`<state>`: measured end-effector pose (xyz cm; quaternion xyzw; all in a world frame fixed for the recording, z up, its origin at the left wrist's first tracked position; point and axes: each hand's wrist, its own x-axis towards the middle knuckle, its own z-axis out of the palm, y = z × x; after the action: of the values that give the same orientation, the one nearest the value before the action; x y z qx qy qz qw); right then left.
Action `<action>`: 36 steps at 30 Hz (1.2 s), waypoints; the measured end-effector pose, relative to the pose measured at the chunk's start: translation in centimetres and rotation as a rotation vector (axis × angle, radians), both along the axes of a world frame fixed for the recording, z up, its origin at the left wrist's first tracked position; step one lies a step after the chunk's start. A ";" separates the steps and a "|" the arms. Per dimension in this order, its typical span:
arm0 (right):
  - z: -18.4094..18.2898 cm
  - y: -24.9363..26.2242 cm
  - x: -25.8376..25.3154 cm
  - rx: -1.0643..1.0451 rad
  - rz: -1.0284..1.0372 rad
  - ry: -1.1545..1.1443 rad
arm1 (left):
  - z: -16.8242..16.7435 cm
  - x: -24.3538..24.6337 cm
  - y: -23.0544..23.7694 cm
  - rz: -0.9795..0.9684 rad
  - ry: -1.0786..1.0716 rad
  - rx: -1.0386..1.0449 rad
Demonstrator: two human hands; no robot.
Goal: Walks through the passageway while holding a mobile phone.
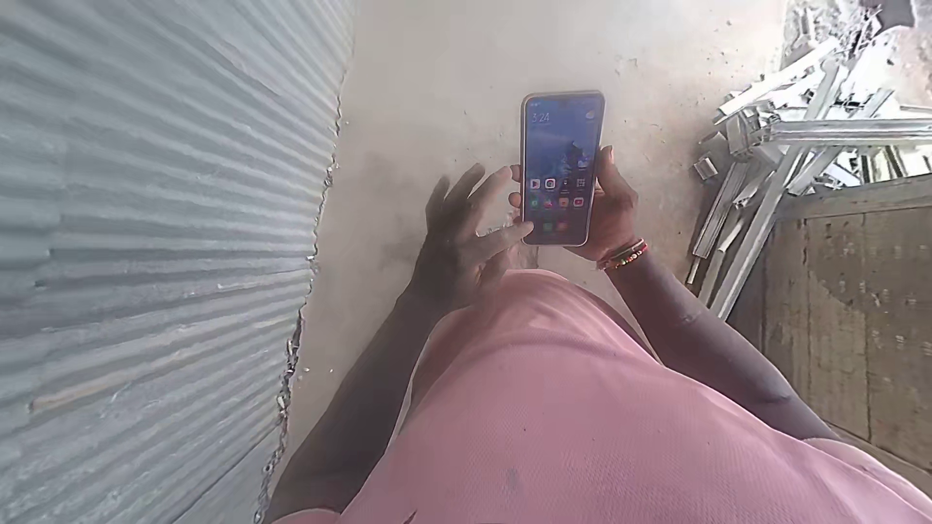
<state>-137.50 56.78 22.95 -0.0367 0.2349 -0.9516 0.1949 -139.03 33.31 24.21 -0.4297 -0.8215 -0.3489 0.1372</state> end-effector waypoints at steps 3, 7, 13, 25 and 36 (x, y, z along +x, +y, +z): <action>1.4 1.0 -6.4 0.037 -0.111 -0.017 | 1.8 -8.6 1.7 -0.119 0.045 -0.044; 2.6 2.4 -12.7 0.020 -0.250 -0.026 | 3.5 -17.4 4.1 -0.278 0.104 -0.101; 1.7 6.1 -21.6 0.022 -0.387 -0.065 | 3.2 -27.8 9.2 -0.338 0.143 -0.154; 0.7 24.1 -45.6 -0.084 -0.202 -0.036 | -11.3 -53.4 12.8 0.462 -0.722 -0.559; 1.9 40.7 -61.6 -0.034 -0.190 0.024 | -29.5 -48.4 10.9 0.587 -1.586 -0.818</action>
<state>-199.12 97.43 24.83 -0.0286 0.2234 -0.9691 0.1002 -187.45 44.21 -5.33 0.1430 -0.8094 -0.1753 -0.5419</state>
